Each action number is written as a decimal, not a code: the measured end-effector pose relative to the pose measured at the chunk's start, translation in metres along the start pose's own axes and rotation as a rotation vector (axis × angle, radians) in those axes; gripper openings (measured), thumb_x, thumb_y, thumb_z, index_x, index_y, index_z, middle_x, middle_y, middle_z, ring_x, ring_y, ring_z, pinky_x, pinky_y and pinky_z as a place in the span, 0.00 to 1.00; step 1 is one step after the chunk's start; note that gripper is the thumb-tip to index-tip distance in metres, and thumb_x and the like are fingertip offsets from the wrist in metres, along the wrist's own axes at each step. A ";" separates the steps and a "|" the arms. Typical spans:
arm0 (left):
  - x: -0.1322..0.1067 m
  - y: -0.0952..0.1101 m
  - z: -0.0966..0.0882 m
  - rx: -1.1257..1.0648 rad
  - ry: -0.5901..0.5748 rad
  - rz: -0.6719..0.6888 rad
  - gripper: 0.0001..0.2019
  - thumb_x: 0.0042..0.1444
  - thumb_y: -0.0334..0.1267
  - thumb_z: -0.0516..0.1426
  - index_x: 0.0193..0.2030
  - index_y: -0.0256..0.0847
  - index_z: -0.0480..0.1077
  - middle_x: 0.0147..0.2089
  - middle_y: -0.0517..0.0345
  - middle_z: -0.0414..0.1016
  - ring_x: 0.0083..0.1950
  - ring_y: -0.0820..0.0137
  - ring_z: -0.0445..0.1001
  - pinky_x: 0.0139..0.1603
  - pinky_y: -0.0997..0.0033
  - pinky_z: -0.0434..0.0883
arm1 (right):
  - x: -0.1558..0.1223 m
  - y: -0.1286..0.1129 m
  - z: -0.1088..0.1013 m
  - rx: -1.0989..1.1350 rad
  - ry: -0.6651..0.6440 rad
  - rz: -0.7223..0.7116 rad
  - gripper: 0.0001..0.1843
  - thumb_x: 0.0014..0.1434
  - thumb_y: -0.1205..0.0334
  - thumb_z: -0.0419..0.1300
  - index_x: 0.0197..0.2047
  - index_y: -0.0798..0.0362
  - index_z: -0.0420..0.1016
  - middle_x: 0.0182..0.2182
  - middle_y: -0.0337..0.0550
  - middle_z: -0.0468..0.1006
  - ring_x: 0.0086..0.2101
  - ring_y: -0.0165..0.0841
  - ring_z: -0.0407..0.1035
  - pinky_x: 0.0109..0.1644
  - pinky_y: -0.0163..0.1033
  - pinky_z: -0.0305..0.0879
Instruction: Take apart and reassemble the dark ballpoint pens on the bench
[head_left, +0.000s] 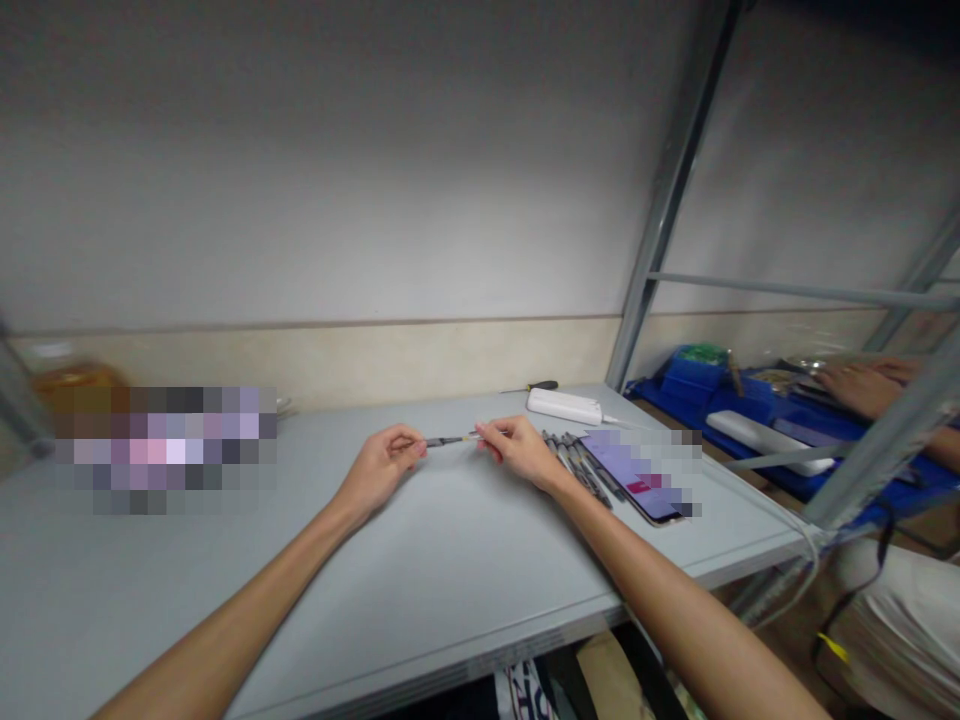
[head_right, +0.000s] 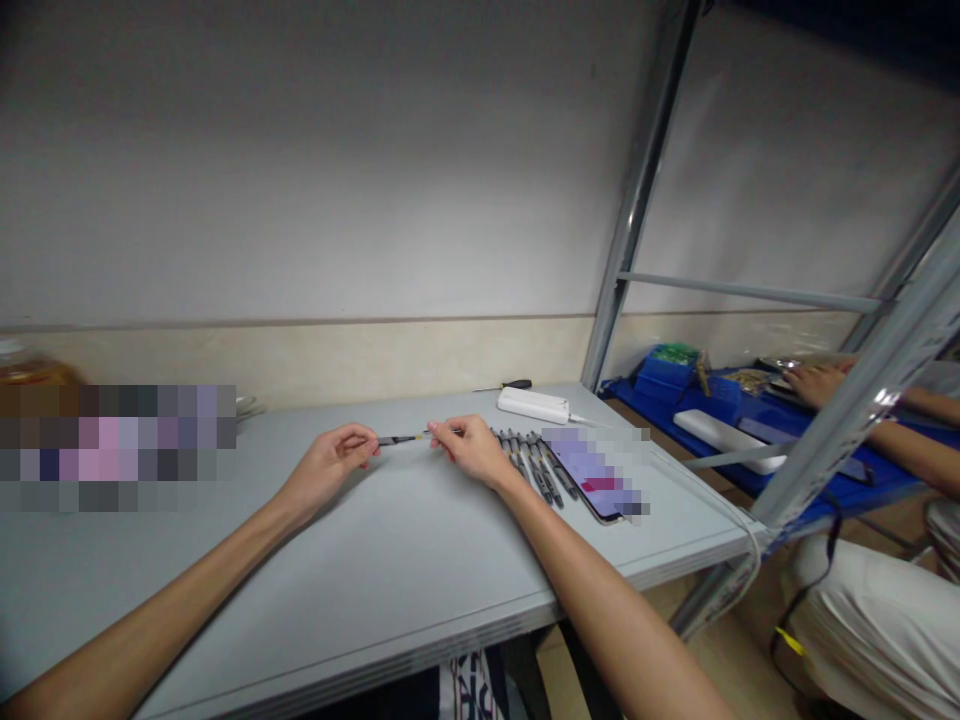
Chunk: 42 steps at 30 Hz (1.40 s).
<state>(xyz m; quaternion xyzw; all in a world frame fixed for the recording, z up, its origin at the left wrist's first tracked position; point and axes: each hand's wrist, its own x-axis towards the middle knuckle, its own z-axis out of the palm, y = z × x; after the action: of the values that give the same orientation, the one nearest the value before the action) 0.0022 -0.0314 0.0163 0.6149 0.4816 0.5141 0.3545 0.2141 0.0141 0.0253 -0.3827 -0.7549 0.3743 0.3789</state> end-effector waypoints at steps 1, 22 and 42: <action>0.000 0.001 0.000 -0.021 0.005 -0.003 0.13 0.44 0.45 0.60 0.29 0.37 0.67 0.25 0.59 0.71 0.26 0.74 0.65 0.28 0.76 0.60 | 0.000 0.000 0.000 -0.029 -0.009 0.017 0.28 0.55 0.42 0.50 0.21 0.58 0.71 0.12 0.34 0.60 0.16 0.24 0.53 0.22 0.31 0.49; 0.004 0.001 -0.008 -0.146 0.088 -0.057 0.16 0.39 0.46 0.63 0.29 0.35 0.68 0.25 0.57 0.73 0.25 0.74 0.66 0.30 0.74 0.62 | 0.000 0.002 -0.002 -0.006 -0.094 0.035 0.31 0.59 0.43 0.43 0.22 0.59 0.70 0.12 0.36 0.62 0.15 0.23 0.55 0.22 0.31 0.54; 0.003 0.007 -0.005 -0.392 0.082 -0.250 0.16 0.35 0.41 0.66 0.27 0.34 0.67 0.23 0.58 0.73 0.23 0.78 0.67 0.29 0.76 0.67 | -0.002 -0.007 -0.006 -0.076 0.045 -0.163 0.21 0.50 0.53 0.60 0.45 0.55 0.71 0.26 0.39 0.72 0.23 0.26 0.62 0.28 0.31 0.58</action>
<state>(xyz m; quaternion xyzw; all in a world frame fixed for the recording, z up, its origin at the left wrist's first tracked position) -0.0016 -0.0308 0.0247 0.4486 0.4589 0.5745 0.5081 0.2181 0.0115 0.0334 -0.3425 -0.7885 0.3047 0.4101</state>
